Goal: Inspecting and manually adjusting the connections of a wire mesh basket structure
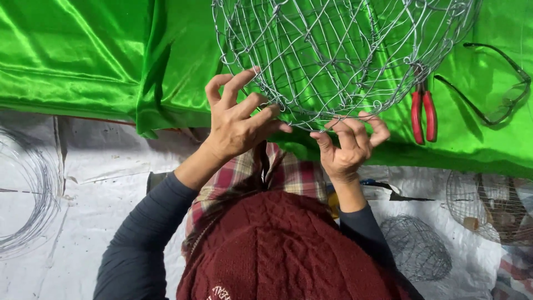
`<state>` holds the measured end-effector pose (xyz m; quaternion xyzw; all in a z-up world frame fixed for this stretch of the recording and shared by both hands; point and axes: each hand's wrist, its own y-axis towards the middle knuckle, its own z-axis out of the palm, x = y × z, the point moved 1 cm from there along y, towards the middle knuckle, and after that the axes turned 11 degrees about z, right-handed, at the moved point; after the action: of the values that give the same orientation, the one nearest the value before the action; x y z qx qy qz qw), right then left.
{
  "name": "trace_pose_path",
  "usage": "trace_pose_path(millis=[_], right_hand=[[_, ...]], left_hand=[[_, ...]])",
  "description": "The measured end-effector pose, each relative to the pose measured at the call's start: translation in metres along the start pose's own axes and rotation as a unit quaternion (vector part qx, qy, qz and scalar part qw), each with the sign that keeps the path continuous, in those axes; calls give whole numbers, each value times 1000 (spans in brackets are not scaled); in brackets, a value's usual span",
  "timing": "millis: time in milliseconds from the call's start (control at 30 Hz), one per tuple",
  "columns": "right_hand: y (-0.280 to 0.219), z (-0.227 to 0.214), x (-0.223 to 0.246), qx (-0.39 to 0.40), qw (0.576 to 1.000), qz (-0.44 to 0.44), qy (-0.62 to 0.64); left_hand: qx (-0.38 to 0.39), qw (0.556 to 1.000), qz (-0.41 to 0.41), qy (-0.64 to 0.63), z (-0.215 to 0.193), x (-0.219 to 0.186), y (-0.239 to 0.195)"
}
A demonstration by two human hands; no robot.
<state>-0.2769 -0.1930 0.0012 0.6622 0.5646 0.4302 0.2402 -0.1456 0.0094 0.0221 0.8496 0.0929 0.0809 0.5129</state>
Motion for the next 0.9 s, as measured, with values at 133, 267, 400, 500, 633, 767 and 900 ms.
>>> trace_pose_path(millis=[133,267,400,500,633,767,900], right_hand=[[0,4,3,-19,999,22,24],[1,8,3,-25,997,50,50],[4,7,7,-12,996,52,69],[2,4,6,-2,997,42,68],[-14,0,-20,-28,989,25,141],[-10,-6,-35,-64,987,57,139],[-8,0,-47,-69,949,218,219]], left_hand=[[-23,999,-13,22,6,0,-5],[-42,998,-27,38,11,-5,-1],[-47,998,-33,36,9,-6,0],[-42,998,-36,13,9,-7,-4],[-96,992,-85,-12,4,-7,-25],[-130,982,-137,1,-8,5,-51],[-93,960,-259,-42,-31,6,-43]])
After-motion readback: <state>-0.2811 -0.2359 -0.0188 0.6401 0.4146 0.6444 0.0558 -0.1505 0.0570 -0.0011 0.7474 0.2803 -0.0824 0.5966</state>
